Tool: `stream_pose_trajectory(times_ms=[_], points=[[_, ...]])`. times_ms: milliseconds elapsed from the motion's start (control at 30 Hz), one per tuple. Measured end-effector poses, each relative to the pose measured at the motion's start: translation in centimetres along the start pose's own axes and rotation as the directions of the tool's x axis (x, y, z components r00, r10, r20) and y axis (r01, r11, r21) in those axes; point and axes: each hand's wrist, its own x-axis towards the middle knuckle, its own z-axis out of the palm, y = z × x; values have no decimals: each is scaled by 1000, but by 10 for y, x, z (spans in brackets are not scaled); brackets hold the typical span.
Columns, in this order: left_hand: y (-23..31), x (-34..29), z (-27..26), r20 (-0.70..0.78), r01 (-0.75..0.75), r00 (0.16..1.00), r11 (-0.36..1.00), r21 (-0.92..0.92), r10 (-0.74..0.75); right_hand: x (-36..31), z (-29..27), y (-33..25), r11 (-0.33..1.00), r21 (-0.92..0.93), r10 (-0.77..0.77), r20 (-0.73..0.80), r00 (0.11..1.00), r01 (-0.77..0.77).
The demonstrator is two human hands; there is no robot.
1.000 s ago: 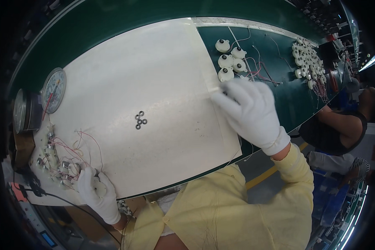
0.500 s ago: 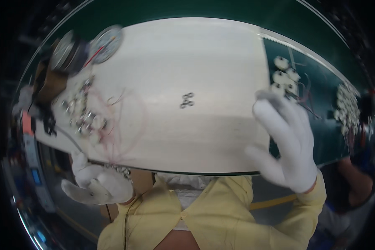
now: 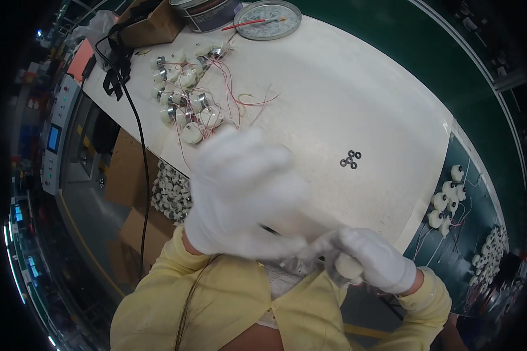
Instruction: The person assembles small white electronic components by hand at a factory workstation. They pick up white plastic housings and small black rings, insert the rings into the housings, and place the assembled units on the table. The process is repetitive and involves handling multiple small parts.
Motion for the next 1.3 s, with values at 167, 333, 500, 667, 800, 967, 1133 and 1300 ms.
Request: stream_pose_trajectory(times_ms=[167,333,500,667,800,967,1133,1300], points=[[-63,-43,-37,-146,283,958,898,337,-247,-37,-23,12,962,-206,-244,-341,908,181],[-77,-65,-31,-168,440,895,761,476,-413,-20,-25,21,761,-640,-476,-663,578,-107],[-76,-48,-15,-152,353,935,808,471,-320,-5,-43,18,602,-700,-460,-698,549,-384],[-75,-32,-14,54,298,933,848,438,-356,13,-52,13,783,-607,-434,-692,577,-139],[-76,-28,-6,70,199,964,867,457,-258,24,-55,28,628,-758,-613,-622,488,-177],[-78,-25,-6,135,185,954,880,438,-267,18,-59,28,502,-796,-640,-605,474,-338],[-74,-24,-2,180,107,958,860,499,-223,-4,-69,8,651,-669,-540,-740,401,-358],[-71,-23,-1,176,122,961,894,431,-215,-37,-51,3,734,-586,-481,-806,346,-345]])
